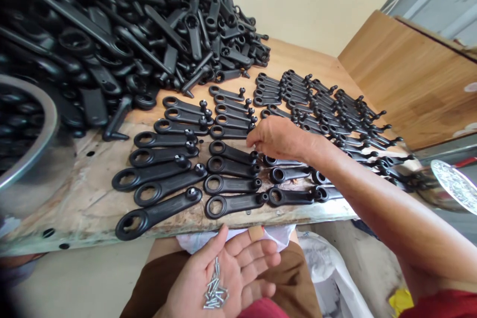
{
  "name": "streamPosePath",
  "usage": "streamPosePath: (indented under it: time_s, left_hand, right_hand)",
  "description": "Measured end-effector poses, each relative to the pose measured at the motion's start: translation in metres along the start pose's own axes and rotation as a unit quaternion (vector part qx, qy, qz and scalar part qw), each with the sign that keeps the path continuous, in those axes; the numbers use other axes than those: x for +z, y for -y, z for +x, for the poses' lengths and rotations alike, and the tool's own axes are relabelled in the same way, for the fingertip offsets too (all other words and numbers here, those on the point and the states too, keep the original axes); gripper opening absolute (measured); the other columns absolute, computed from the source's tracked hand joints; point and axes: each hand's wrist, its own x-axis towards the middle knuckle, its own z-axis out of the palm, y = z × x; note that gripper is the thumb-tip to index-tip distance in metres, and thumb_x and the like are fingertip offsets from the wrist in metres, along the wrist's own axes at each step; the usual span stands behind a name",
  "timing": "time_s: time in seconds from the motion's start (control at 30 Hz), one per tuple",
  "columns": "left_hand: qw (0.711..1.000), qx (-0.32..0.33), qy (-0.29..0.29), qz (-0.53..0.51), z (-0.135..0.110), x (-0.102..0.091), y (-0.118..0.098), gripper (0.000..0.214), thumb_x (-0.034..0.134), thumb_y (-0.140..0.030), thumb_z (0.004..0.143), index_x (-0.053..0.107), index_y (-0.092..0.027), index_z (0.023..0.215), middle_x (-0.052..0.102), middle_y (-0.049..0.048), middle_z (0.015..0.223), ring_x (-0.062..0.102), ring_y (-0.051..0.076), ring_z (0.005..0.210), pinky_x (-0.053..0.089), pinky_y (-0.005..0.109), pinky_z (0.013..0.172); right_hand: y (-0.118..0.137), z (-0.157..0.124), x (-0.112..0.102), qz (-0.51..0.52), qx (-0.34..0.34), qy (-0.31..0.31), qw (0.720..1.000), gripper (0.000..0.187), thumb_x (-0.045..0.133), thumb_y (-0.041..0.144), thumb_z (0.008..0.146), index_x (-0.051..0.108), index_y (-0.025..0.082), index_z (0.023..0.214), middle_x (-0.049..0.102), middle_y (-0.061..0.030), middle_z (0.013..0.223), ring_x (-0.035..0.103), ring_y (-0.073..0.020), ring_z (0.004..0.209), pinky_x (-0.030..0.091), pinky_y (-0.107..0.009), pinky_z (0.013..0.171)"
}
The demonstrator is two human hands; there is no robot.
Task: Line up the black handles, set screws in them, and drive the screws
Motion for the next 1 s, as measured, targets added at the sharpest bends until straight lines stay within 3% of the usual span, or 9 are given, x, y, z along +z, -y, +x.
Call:
streamPosePath:
  time_s: [0.13, 0.43, 0.8, 1.0]
  left_hand:
    - [1.000, -0.004, -0.001, 0.000, 0.002, 0.000, -0.001, 0.046, 0.064, -0.047, 0.078, 0.064, -0.010, 0.106, 0.064, 0.0124, 0.108, 0.053, 0.024, 0.105, 0.041, 0.036, 0.086]
    - [1.000, -0.009, 0.015, 0.014, 0.005, -0.001, -0.007, 0.044, 0.061, -0.046, 0.080, 0.064, -0.011, 0.107, 0.064, 0.0110, 0.108, 0.052, 0.023, 0.106, 0.040, 0.034, 0.086]
    - [0.998, -0.023, 0.047, 0.043, 0.009, -0.010, -0.006, 0.049, 0.046, -0.049, 0.089, 0.058, -0.013, 0.119, 0.061, 0.0115, 0.117, 0.049, 0.024, 0.114, 0.036, 0.035, 0.093]
    - [0.994, -0.015, 0.077, 0.072, 0.010, -0.011, -0.011, 0.045, 0.044, -0.046, 0.090, 0.058, -0.015, 0.120, 0.061, 0.0075, 0.119, 0.049, 0.022, 0.117, 0.037, 0.033, 0.095]
  right_hand:
    - [0.005, 0.000, 0.005, -0.123, -0.025, 0.042, 0.991, 0.046, 0.045, 0.001, 0.066, 0.072, 0.029, 0.091, 0.072, 0.0018, 0.085, 0.063, -0.0154, 0.077, 0.037, -0.022, 0.057]
    - [-0.001, 0.005, 0.006, -0.084, -0.104, 0.050, 0.990, 0.034, 0.046, 0.005, 0.072, 0.070, 0.023, 0.088, 0.069, -0.0008, 0.083, 0.060, -0.0129, 0.075, 0.033, -0.021, 0.056]
    - [0.010, 0.011, 0.000, -0.198, -0.027, 0.074, 0.977, 0.020, 0.046, 0.010, 0.077, 0.065, 0.016, 0.075, 0.065, -0.0044, 0.074, 0.053, -0.0127, 0.061, 0.021, -0.025, 0.048]
    - [-0.012, 0.004, -0.015, -0.109, -0.016, -0.006, 0.994, 0.021, 0.047, 0.013, 0.080, 0.068, 0.017, 0.078, 0.066, -0.0021, 0.073, 0.056, -0.0118, 0.064, 0.029, -0.022, 0.053]
